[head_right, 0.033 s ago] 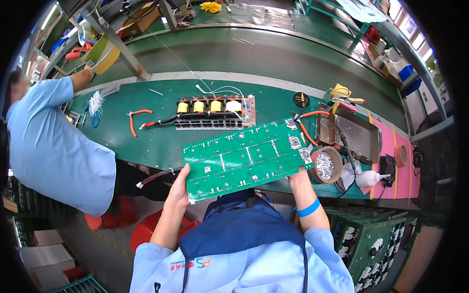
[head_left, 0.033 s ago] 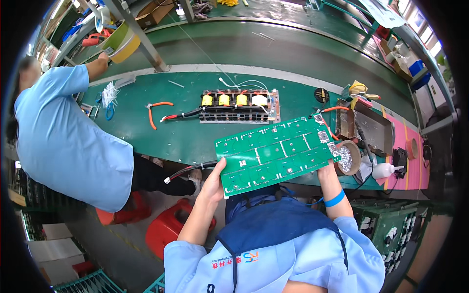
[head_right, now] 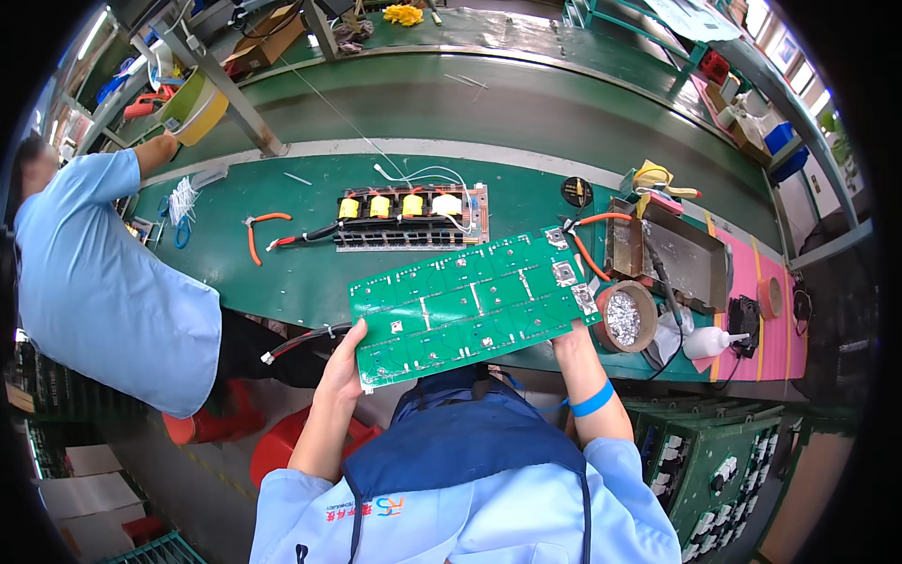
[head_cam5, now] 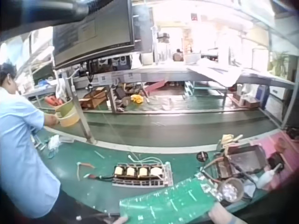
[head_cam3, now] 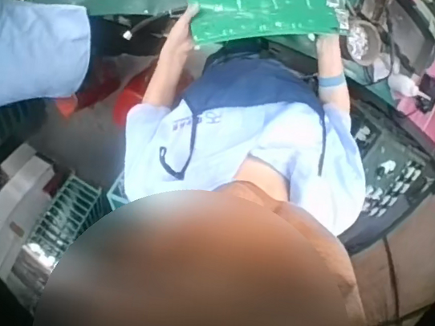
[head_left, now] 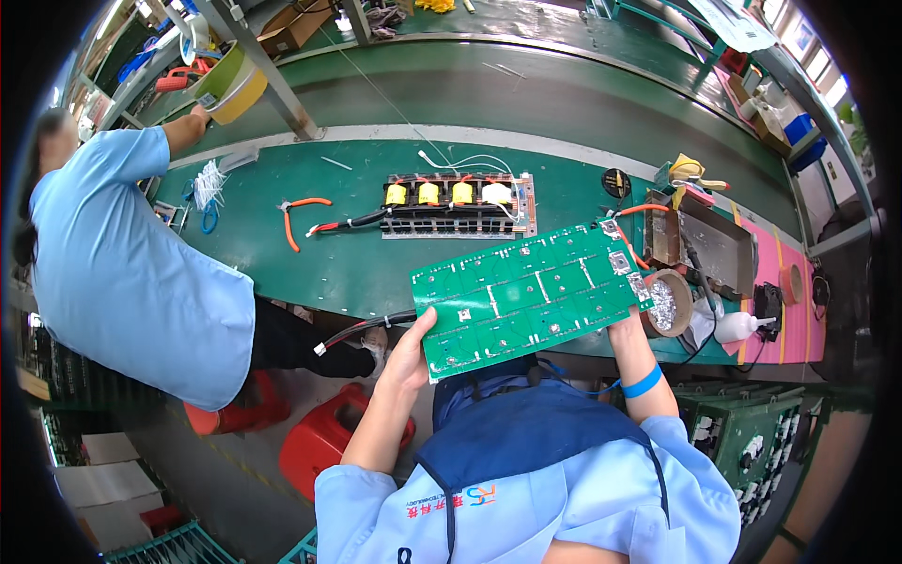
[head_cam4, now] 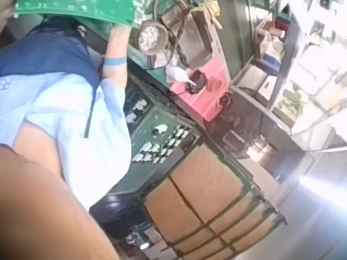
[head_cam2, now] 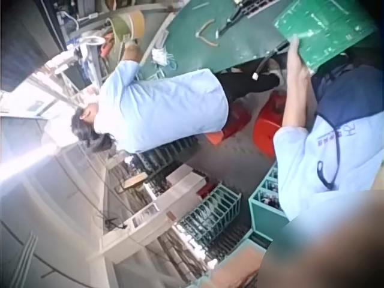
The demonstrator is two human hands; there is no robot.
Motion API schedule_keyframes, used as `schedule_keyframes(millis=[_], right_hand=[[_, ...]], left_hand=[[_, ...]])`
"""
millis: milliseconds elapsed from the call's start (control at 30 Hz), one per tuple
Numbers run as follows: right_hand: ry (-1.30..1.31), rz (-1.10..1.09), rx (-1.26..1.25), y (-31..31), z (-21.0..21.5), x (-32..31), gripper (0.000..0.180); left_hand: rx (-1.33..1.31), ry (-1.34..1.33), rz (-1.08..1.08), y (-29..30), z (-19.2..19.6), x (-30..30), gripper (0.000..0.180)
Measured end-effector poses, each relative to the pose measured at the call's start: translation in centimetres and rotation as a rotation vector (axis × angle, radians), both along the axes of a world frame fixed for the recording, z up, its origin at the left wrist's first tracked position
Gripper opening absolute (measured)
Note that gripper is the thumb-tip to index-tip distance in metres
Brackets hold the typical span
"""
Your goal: The person assembles electronic circuit boards at a factory workstation. They pick up green PCBs, inspect them, and place them into a teal storage rack. They also handle a larger board with yellow capacitors, using a soldering iron to work on connections and wires. The person repeatedly moves between the workbench and the rack to organize the components.
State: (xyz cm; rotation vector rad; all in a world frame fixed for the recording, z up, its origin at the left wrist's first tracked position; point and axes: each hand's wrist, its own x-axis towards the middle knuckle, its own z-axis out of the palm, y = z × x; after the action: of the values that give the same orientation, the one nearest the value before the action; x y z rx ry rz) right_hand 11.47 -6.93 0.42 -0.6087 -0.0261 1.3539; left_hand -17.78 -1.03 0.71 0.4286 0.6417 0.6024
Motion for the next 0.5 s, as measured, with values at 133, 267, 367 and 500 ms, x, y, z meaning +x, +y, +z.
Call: schedule_keyframes(millis=[133, 267, 367, 500], right_hand=[[0.004, -0.002, -0.002, 0.01, 0.04, -0.02, 0.04], [-0.002, -0.003, -0.007, -0.07, 0.08, -0.04, 0.041], [0.001, -0.008, -0.012, -0.1, -0.03, -0.07, 0.041], [0.001, -0.014, -0.017, -0.15, -0.17, -0.12, 0.041]], left_hand=[[-0.009, 0.003, -0.025, 0.14, -0.35, -0.24, 0.047], [-0.027, 0.02, -0.03, 0.22, -0.16, -0.23, 0.045], [-0.038, 0.038, -0.019, 0.2, -0.06, -0.29, 0.044], [-0.047, 0.034, -0.02, 0.34, -0.67, -0.53, 0.043]])
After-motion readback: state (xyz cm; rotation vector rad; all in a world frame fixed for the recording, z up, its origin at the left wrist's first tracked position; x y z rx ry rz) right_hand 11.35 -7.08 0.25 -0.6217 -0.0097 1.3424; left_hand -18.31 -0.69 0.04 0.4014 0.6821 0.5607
